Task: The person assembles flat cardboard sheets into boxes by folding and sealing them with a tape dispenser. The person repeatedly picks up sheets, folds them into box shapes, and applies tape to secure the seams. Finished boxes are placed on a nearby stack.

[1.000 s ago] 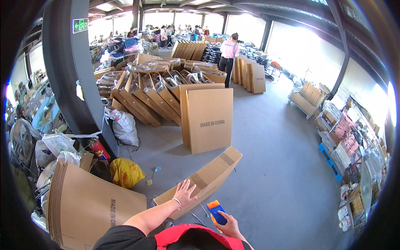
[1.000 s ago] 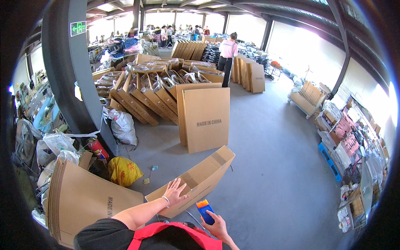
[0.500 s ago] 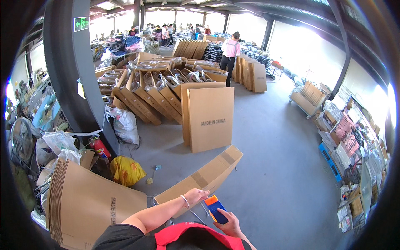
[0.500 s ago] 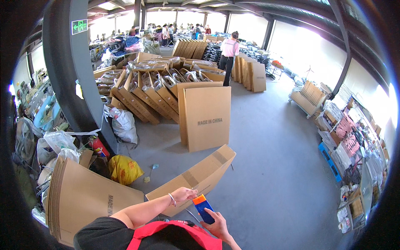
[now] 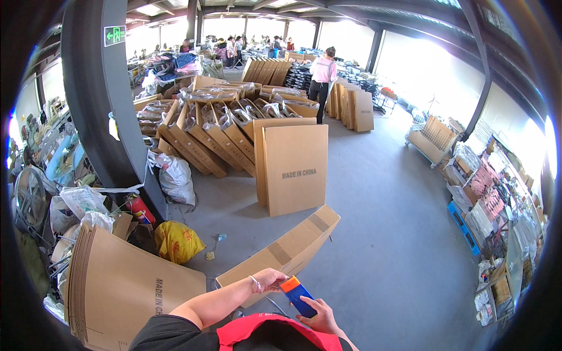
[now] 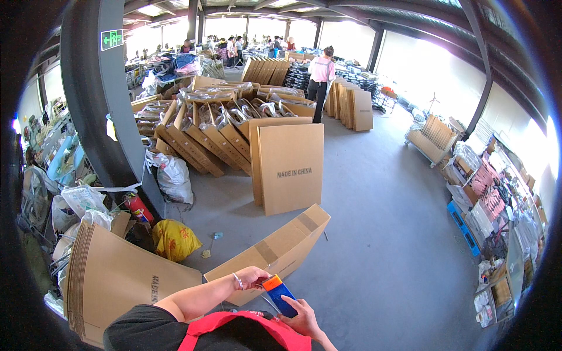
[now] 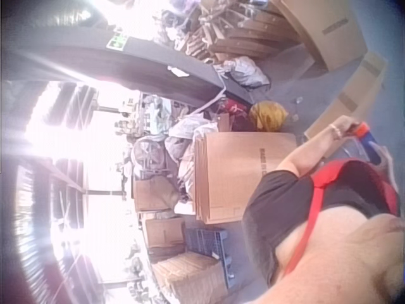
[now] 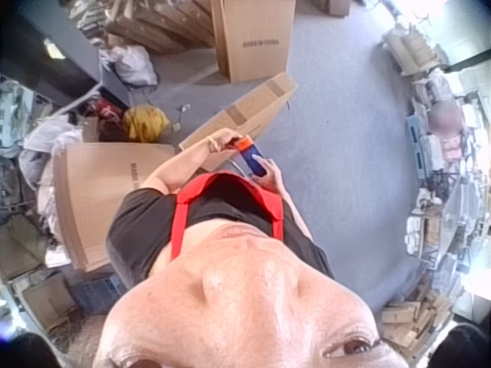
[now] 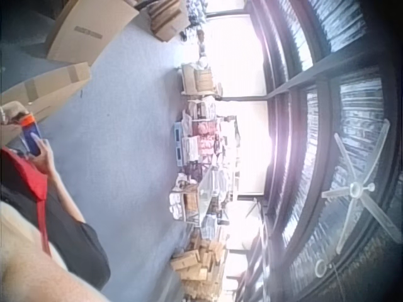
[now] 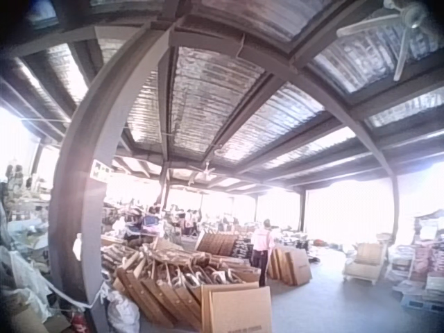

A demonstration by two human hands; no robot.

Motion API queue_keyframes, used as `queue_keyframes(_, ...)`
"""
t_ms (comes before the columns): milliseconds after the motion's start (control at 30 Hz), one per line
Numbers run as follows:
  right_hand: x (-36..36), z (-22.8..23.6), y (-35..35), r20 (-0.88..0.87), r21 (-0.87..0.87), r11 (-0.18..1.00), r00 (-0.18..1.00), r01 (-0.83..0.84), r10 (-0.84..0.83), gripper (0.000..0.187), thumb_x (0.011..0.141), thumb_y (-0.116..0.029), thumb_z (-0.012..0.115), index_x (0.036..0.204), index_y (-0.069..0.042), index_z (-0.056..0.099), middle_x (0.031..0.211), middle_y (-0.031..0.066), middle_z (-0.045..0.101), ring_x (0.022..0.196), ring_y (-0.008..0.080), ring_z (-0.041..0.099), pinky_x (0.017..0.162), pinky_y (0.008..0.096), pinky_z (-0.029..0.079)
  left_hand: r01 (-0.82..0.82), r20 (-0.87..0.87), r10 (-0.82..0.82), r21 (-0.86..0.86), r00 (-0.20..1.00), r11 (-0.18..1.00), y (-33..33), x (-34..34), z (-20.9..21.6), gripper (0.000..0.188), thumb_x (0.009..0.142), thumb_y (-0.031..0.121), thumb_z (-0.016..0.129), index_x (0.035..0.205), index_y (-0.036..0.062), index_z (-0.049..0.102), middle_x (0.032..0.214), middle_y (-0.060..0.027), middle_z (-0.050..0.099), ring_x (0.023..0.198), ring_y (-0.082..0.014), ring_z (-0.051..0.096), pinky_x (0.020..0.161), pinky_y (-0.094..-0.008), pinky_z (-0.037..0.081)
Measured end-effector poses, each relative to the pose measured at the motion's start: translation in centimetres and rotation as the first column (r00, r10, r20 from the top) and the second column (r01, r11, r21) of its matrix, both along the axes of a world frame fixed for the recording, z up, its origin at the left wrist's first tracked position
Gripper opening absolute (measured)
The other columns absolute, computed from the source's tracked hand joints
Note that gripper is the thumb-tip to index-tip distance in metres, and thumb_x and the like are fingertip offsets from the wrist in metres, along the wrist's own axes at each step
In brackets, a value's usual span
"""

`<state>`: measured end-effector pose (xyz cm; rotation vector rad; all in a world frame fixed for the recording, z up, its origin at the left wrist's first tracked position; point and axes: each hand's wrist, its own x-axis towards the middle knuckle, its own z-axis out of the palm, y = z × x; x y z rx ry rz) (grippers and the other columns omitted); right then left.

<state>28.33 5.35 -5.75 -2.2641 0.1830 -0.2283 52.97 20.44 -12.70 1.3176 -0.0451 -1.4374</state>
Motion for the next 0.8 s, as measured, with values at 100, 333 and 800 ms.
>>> queue_keyframes(100, -0.1, 0.4, 0.2, -0.010, 0.006, 1.000, 1.000, -0.004, 0.004, 0.065, 0.078, -0.033, 0.090, 0.138, -0.021, 0.068, 0.101, 0.0183, 0.068, 0.091, 0.0349, 0.070, 0.082, 0.0422, 0.058, 0.009, 0.054, -0.008, -0.012, 0.999, 1.000, 0.2, -0.1, -0.9, 0.028, 0.106, 0.026, 0.059, 0.124, 0.0085, 0.073, 0.109, -0.0018, 0.076, 0.099, -0.0133, 0.071, 0.086, -0.0315, 0.058)
queue_keyframes(333, -0.3, 0.2, 0.2, -0.035, -0.006, 1.000, 0.999, -0.021, 0.021, 0.066, 0.078, -0.036, 0.090, 0.138, -0.022, 0.067, 0.101, 0.0179, 0.068, 0.091, 0.0349, 0.070, 0.082, 0.0420, 0.058, 0.056, 0.034, -0.054, -0.042, 0.998, 0.998, 0.9, 0.6, -1.7, 0.022, 0.105, 0.021, 0.063, 0.117, 0.0078, 0.076, 0.100, -0.0015, 0.076, 0.087, -0.0111, 0.071, 0.077, -0.0275, 0.060)
queue_keyframes(800, -0.6, 0.3, 0.4, -0.038, -0.002, 0.999, 0.998, -0.046, 0.046, 0.065, 0.080, -0.037, 0.089, 0.139, -0.024, 0.066, 0.103, 0.0179, 0.068, 0.092, 0.0347, 0.070, 0.082, 0.0420, 0.058, 0.053, 0.090, -0.051, -0.019, 0.995, 0.998, 1.7, -0.3, -0.1, 0.019, 0.105, 0.019, 0.062, 0.117, 0.0090, 0.073, 0.104, -0.0012, 0.075, 0.092, -0.0119, 0.072, 0.084, -0.0307, 0.060)
